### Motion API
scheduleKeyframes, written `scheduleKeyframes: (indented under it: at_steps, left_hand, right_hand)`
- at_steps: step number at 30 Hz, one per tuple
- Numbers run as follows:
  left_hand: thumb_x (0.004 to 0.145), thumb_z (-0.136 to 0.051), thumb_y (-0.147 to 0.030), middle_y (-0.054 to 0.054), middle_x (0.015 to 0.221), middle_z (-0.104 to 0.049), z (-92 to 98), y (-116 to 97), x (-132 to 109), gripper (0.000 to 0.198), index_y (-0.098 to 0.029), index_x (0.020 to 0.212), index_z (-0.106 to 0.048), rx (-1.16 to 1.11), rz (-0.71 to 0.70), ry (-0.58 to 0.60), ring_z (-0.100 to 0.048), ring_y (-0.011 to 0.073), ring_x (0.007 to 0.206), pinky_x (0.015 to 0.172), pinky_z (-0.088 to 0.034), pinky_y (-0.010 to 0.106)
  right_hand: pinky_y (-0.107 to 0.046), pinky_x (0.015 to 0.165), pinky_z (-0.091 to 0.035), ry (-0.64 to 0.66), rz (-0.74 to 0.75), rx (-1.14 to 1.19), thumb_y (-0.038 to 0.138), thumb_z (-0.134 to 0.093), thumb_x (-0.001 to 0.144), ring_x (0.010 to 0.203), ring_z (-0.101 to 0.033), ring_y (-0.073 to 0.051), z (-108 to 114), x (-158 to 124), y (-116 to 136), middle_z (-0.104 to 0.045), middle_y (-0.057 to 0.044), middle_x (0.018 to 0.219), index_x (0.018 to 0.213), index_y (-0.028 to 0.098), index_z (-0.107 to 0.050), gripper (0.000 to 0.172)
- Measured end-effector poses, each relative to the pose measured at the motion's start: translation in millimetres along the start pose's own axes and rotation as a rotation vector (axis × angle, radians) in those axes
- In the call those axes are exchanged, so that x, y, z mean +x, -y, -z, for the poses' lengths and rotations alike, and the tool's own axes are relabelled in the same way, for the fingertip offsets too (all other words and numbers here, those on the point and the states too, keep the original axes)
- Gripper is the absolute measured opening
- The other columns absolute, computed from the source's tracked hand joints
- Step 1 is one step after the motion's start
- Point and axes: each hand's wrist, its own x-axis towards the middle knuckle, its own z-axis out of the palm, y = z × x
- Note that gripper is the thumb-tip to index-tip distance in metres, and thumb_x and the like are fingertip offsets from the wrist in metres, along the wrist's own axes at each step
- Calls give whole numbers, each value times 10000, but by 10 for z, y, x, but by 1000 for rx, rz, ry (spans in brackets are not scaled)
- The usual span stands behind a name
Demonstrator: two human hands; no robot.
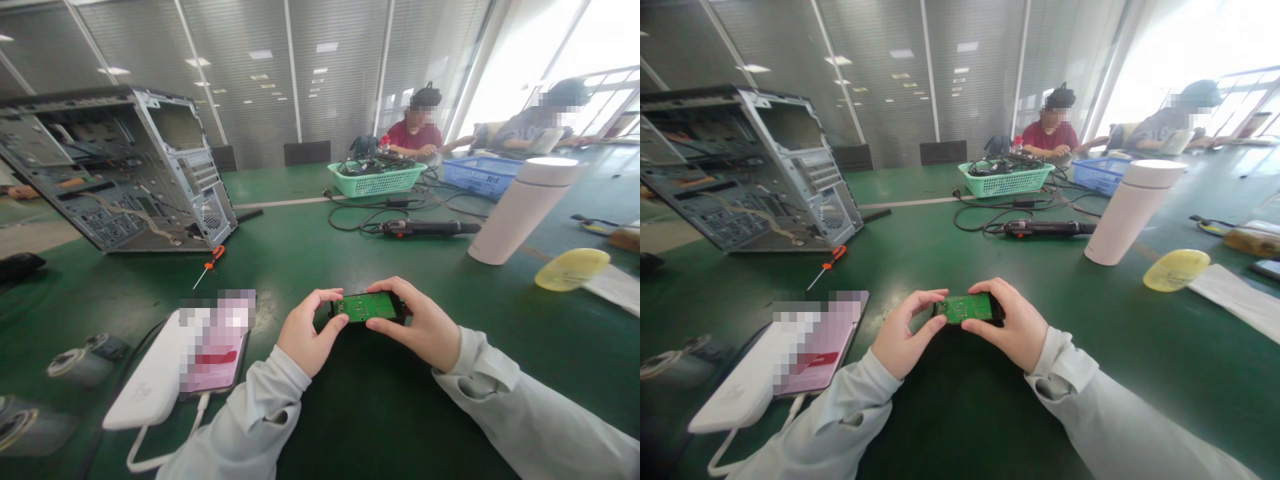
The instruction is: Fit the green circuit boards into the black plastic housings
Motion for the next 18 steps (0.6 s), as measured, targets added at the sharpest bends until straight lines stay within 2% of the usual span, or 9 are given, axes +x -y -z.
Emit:
scheduleKeyframes:
  at_steps: [3, 8, 12, 15, 18]
  left_hand:
    - [816, -547, -239, 79, 1084, -661, 19, -40, -15, 206, -190, 1015, -567, 61, -47, -34, -605, 206, 1023, 937, -454, 388]
    - [817, -531, -258, 72, 990, -638, 68, -147, -49, 222, -178, 1020, -576, 219, -141, -78, -591, 199, 936, 837, -474, 344]
    - [745, -619, -408, 68, 879, -585, 94, -210, -31, 421, -164, 1087, -600, 400, -197, -26, -564, 225, 848, 773, -464, 368]
    - [733, -611, -488, 60, 816, -555, 90, -229, -18, 392, -180, 970, -661, 517, -200, 33, -544, 230, 794, 712, -451, 360]
    - [777, -558, -434, 65, 800, -554, 83, -242, -27, 303, -162, 870, -652, 508, -186, 59, -537, 230, 788, 704, -429, 353]
  right_hand:
    - [-281, 722, -434, 13, -24, 34, 446, -620, 803, 850, -512, -158, -5, 2, 22, -526, -30, 973, 1054, 201, -527, 363]
    - [-294, 742, -450, 83, -162, 136, 464, -570, 829, 842, -535, -157, 23, -6, 134, -541, -46, 1006, 1103, 178, -485, 406]
    - [-322, 817, -435, 82, -116, 107, 429, -579, 830, 924, -523, -180, 52, -17, 212, -534, -59, 1050, 1095, 176, -493, 376]
    - [-326, 858, -424, 72, -77, 127, 423, -592, 825, 984, -510, -191, 60, -20, 224, -525, -61, 1089, 1117, 186, -501, 387]
    - [-310, 867, -421, 93, -115, 212, 437, -625, 804, 988, -512, -179, 69, -15, 228, -527, -48, 1086, 1204, 197, -455, 496]
